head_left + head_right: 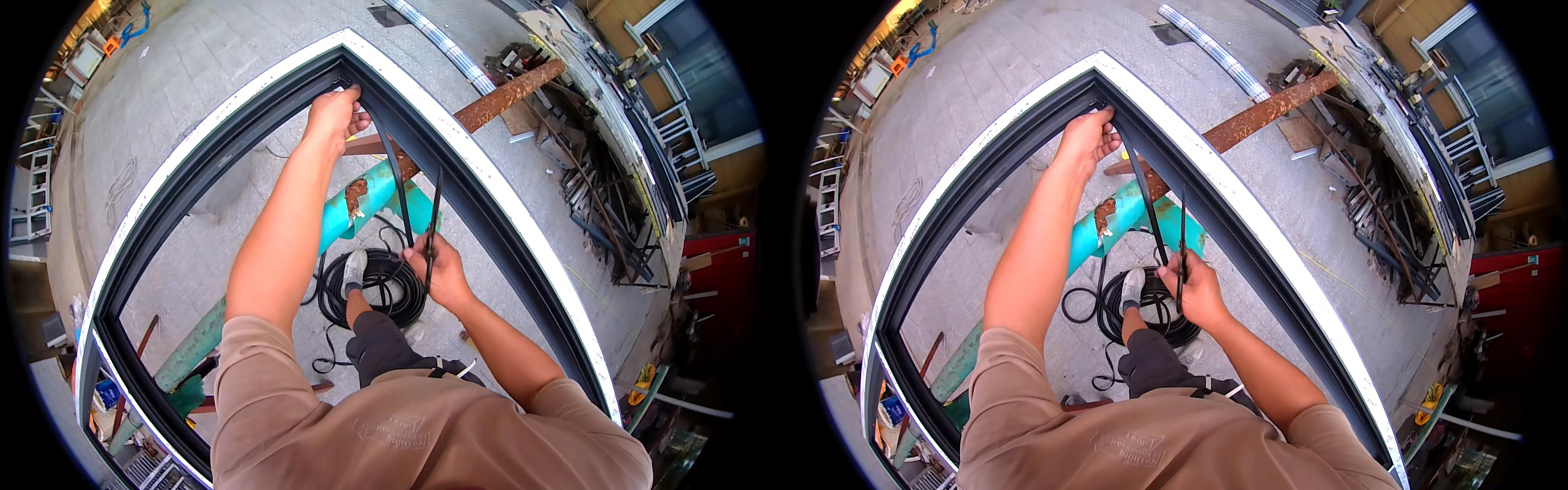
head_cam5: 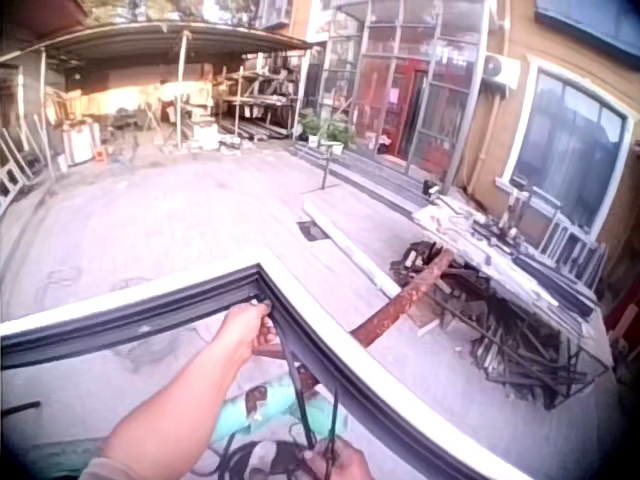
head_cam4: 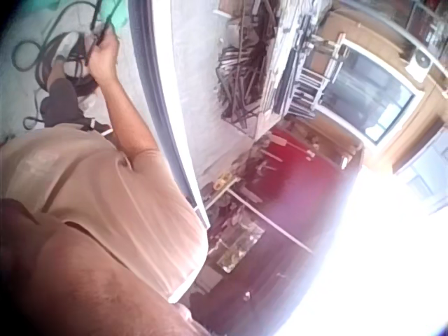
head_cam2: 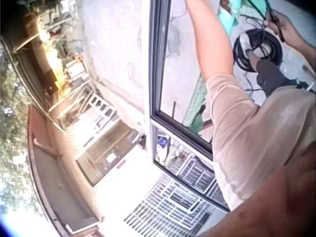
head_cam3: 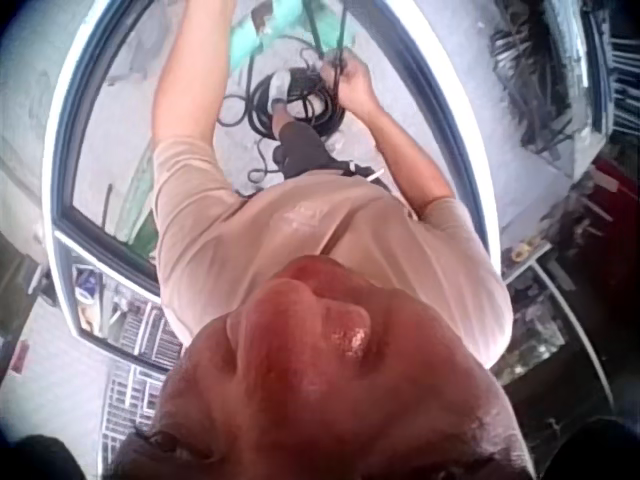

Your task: The person presses a black rubber seal into the channel of a white window frame by hand and trims the ends using scissors.

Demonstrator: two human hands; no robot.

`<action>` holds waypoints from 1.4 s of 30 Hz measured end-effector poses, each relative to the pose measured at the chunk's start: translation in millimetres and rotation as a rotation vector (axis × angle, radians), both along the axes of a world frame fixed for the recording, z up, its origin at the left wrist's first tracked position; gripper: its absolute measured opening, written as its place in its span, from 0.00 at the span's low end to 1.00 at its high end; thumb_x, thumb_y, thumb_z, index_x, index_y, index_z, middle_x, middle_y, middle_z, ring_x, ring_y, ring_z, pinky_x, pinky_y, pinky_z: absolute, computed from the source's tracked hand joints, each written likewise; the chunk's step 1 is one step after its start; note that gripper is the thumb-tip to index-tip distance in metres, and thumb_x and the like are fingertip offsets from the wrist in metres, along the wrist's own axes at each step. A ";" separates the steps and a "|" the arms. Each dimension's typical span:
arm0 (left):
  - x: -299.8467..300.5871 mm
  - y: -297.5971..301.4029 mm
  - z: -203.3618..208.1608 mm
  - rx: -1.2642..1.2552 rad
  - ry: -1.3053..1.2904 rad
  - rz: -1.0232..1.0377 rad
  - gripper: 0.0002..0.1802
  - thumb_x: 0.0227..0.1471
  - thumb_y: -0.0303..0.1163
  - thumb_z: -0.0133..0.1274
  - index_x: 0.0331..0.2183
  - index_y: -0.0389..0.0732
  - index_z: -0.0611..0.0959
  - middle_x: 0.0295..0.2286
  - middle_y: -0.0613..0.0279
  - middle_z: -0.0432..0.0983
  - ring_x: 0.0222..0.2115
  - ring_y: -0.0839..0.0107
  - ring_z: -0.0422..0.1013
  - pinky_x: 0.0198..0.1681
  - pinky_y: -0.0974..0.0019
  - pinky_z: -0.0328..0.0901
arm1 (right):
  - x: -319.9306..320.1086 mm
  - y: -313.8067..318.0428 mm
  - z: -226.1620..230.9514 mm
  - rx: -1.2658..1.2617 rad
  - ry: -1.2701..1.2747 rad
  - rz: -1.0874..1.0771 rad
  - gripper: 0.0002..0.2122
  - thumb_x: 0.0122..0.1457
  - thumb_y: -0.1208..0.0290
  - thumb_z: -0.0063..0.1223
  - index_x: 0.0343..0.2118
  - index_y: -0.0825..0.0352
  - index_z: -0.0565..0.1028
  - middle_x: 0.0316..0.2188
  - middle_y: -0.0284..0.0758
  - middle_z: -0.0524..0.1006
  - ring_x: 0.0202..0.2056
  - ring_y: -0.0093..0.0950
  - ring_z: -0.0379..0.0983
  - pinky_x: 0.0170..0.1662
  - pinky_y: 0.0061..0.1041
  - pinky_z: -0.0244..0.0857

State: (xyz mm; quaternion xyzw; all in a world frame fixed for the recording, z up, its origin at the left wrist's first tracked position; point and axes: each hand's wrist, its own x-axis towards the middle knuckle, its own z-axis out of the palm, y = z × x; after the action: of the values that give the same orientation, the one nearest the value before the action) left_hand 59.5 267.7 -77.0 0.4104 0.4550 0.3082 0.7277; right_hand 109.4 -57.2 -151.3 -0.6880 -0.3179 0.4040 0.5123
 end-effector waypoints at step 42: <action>-4.0 12.7 -21.7 0.047 0.037 -0.017 0.14 0.65 0.41 0.59 0.29 0.47 0.76 0.21 0.72 0.71 0.19 0.76 0.73 0.21 0.73 0.69 | 98.2 32.6 188.7 0.232 -0.677 0.133 0.09 0.57 0.66 0.65 0.36 0.63 0.78 0.26 0.45 0.80 0.30 0.49 0.79 0.34 0.43 0.71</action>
State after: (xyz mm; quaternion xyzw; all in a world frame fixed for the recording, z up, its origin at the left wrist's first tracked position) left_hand 55.5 280.4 -98.7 0.4368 0.4575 0.3052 0.7119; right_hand 207.6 -24.5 37.5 -0.6978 -0.5573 0.1468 0.4254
